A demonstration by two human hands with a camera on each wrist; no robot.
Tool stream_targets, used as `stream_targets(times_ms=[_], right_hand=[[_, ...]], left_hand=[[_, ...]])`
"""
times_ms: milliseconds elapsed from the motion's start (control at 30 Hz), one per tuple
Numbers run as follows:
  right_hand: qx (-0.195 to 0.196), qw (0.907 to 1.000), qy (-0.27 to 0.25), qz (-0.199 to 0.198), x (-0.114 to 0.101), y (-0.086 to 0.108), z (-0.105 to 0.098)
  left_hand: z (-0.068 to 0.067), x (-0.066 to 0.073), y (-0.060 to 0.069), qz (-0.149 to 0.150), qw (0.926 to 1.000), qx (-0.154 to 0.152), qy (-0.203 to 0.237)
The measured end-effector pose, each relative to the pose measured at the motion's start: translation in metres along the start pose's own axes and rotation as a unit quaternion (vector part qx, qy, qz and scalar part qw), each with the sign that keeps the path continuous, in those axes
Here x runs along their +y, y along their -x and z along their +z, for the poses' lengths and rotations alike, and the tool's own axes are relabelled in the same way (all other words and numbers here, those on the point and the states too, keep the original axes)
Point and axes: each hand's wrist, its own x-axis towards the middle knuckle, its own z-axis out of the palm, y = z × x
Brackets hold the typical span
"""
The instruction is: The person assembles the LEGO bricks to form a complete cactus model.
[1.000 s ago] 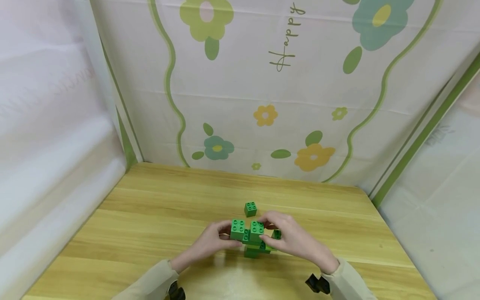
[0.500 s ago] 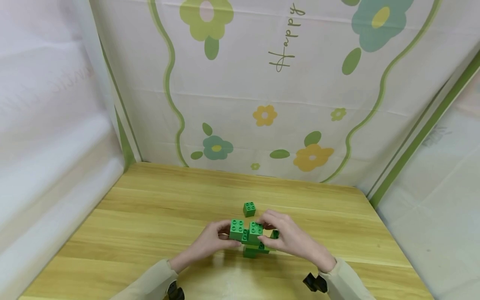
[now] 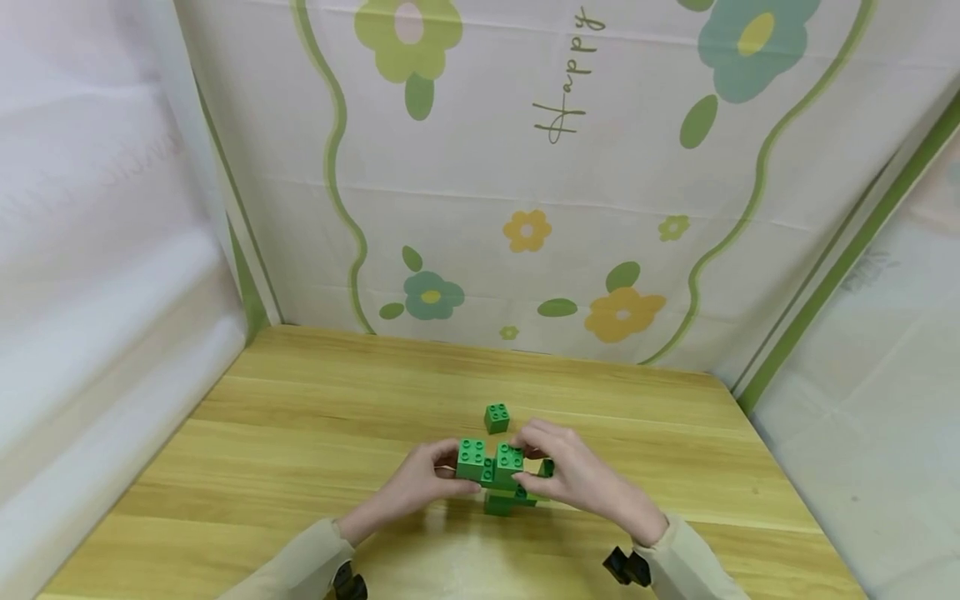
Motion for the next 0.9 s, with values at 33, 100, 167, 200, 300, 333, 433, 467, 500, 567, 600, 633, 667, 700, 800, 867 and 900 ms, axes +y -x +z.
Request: stream_targets(times_ms=[33,100,167,200,300,333,433,467,500,567,600,633,667,700,800,867,900], right_hand=[[-0.002,1.0000,-0.001,0.002,0.000,0.000,0.000],[-0.005,1.0000,-0.002,0.007,-0.001,-0.001,0.000],[-0.009,0.9999,-0.002,0.009,-0.001,-0.001,-0.001],[-0.011,0.9999,0.001,0.010,-0.001,-0.001,-0.001],[-0.014,0.9998,0.007,0.008,-0.002,-0.001,-0.002],[-0.015,0.9998,0.009,0.008,-0.002,0.000,-0.002],[-0.017,0.9998,0.008,0.009,-0.002,0.001,-0.003],[-0.019,0.9998,0.005,0.009,-0.002,0.001,-0.004],[-0.022,0.9997,0.003,0.011,-0.002,0.002,-0.004],[-0.027,0.9996,-0.004,0.012,-0.001,0.002,-0.006],[-0.030,0.9994,-0.006,0.013,0.000,0.003,-0.007],[-0.032,0.9993,-0.008,0.014,0.000,0.003,-0.008],[-0.034,0.9992,-0.011,0.015,0.000,0.003,-0.009],[-0.035,0.9992,-0.013,0.015,0.001,0.004,-0.009],[-0.036,0.9990,-0.019,0.015,0.002,0.004,-0.011],[-0.036,0.9990,-0.023,0.014,0.002,0.005,-0.012],[-0.035,0.9990,-0.023,0.013,0.002,0.005,-0.013]], left_hand=[[0.000,0.000,0.000,-0.001,1.0000,0.000,0.000],[0.000,-0.001,0.000,-0.001,1.0000,-0.001,0.001],[0.000,-0.001,0.001,-0.001,1.0000,0.000,0.001],[0.000,-0.001,0.001,-0.002,1.0000,0.000,0.001],[0.000,-0.001,0.002,-0.001,1.0000,0.000,0.002],[0.000,-0.001,0.002,-0.001,1.0000,0.000,0.002],[0.000,-0.001,0.002,0.002,1.0000,-0.002,0.001],[0.000,-0.001,0.001,0.002,1.0000,-0.003,0.001],[0.000,-0.001,0.001,0.003,1.0000,-0.003,0.000],[0.000,-0.001,0.001,0.003,1.0000,-0.005,0.001],[0.000,-0.001,0.001,0.003,1.0000,-0.005,0.002],[0.000,-0.001,0.001,0.002,1.0000,-0.006,0.003],[0.000,-0.001,0.001,0.002,1.0000,-0.006,0.004],[0.000,-0.001,0.000,0.001,1.0000,-0.006,0.005],[-0.001,0.000,0.000,0.001,1.0000,-0.006,0.005],[-0.001,0.000,0.000,0.004,1.0000,-0.005,0.003],[-0.001,0.000,0.000,0.004,1.0000,-0.005,0.004]])
